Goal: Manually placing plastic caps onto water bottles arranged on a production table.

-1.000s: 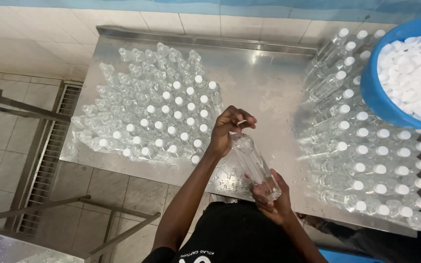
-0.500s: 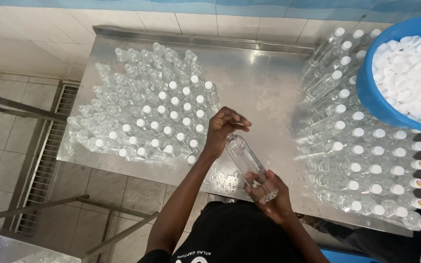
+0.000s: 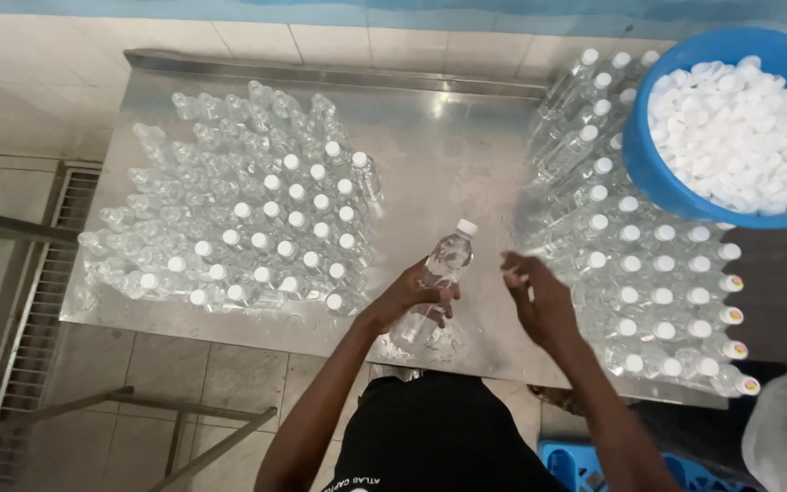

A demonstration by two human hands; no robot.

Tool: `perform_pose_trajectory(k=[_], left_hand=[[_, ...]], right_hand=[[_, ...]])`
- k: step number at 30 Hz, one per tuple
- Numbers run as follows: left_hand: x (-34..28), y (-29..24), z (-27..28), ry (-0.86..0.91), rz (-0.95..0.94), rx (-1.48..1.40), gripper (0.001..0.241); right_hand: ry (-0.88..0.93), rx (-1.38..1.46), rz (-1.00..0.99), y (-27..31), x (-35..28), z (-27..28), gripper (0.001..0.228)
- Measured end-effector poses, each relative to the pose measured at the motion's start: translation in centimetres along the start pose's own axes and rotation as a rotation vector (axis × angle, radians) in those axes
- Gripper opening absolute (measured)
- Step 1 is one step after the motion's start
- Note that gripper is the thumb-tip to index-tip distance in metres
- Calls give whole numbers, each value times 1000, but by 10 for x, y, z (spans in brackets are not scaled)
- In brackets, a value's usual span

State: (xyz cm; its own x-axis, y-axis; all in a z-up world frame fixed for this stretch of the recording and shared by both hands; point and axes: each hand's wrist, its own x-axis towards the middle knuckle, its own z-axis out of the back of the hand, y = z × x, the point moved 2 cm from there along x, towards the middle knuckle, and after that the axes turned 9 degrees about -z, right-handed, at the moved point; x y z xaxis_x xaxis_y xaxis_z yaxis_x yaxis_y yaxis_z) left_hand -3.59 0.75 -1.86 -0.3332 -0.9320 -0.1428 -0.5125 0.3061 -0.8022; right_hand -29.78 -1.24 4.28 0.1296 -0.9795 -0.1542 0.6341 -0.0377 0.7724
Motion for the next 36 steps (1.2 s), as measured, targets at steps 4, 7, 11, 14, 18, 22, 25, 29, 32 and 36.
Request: perform_pose_trajectory(k=[4,7,11,14,18,22,25,29,32,36], left_hand=[[-23,-16,-23,385,170,-131,90],[-31,-1,-28,545,266,-320,95],[-44,13,-44,781,418,-610,78],[-50,43,-43,860,581,-804,86],[-69,148,13,786,784,-909,82],[-52,65,3,560,857,-557,59],[-46,48,-2,532,872,-366,49],[-32,30,-17,548,680,288,73],[-30,54,-27,665,501,1045,110],[-41,138,-33,908,12,1870,85]], right_hand=[[-23,-469,440,4,35,27,65],[-7,-630,848,3,29,33,63],[-91,-477,1269,37,-2,39,63],[-117,-391,1380,51,-25,32,57],[-131,-346,1279,40,-40,19,48],[13,-200,680,-14,-33,-8,49],[119,-61,256,-59,-41,-34,53],[237,131,-349,-149,-53,-84,62],[389,162,-718,-115,-52,-67,63],[971,461,-1142,-174,-96,-106,61]])
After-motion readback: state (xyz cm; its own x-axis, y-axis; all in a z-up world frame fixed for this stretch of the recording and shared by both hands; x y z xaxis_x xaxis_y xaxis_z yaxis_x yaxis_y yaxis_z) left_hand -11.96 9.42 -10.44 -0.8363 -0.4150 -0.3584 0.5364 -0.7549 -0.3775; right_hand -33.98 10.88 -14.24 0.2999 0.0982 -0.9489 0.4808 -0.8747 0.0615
